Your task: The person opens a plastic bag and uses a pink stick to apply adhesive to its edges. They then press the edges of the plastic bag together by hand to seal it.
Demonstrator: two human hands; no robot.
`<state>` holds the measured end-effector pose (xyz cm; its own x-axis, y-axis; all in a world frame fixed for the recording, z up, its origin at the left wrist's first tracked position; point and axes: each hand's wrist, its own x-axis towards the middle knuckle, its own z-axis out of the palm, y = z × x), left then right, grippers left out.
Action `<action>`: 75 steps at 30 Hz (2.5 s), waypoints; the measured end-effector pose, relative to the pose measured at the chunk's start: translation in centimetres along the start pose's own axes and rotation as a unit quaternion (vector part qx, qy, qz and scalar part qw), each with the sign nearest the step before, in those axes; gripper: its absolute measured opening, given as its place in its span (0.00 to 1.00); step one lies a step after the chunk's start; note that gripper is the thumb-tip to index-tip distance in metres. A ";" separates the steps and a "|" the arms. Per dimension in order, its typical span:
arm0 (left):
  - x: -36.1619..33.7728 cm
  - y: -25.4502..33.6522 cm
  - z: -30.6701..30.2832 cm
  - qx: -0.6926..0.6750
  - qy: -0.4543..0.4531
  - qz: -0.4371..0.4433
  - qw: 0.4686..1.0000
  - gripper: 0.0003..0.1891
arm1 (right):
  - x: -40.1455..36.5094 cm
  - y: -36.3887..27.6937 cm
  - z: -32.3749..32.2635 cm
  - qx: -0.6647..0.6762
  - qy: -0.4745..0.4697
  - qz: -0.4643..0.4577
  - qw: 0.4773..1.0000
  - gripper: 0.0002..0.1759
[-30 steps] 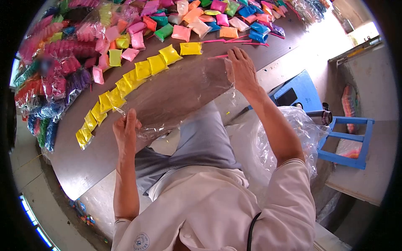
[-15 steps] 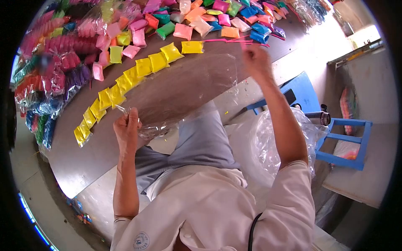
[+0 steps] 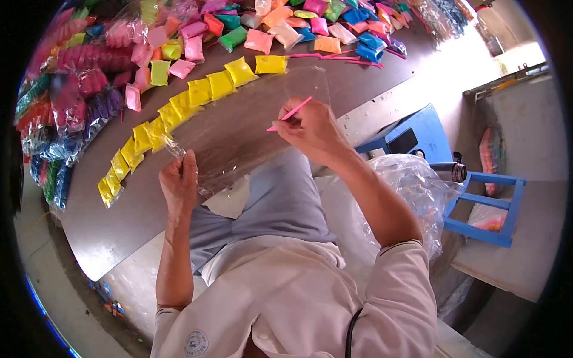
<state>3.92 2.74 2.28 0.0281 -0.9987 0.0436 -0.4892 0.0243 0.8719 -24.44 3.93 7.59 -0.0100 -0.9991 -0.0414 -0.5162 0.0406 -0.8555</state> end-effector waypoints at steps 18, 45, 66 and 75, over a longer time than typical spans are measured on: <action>-0.3 -0.8 0.9 0.116 0.049 0.095 0.988 0.23 | 0.3 4.8 4.5 -0.098 0.124 -0.090 0.983 0.06; -0.5 -0.9 0.9 0.117 0.055 0.092 0.987 0.23 | -1.0 4.7 6.2 -0.203 0.126 -0.314 0.919 0.11; -0.7 -0.2 0.7 0.122 0.066 0.114 0.984 0.21 | -1.3 3.4 7.1 -0.192 0.121 -0.289 0.930 0.09; -0.7 -0.3 1.0 0.137 0.076 0.137 0.978 0.20 | -1.0 2.5 5.1 -0.120 0.256 -0.237 0.930 0.11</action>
<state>3.19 3.37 1.51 -0.0177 -0.9376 0.3472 -0.7110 0.2559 0.6549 -21.35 5.05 2.91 -0.1075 -0.7816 0.6144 -0.7415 -0.3487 -0.5732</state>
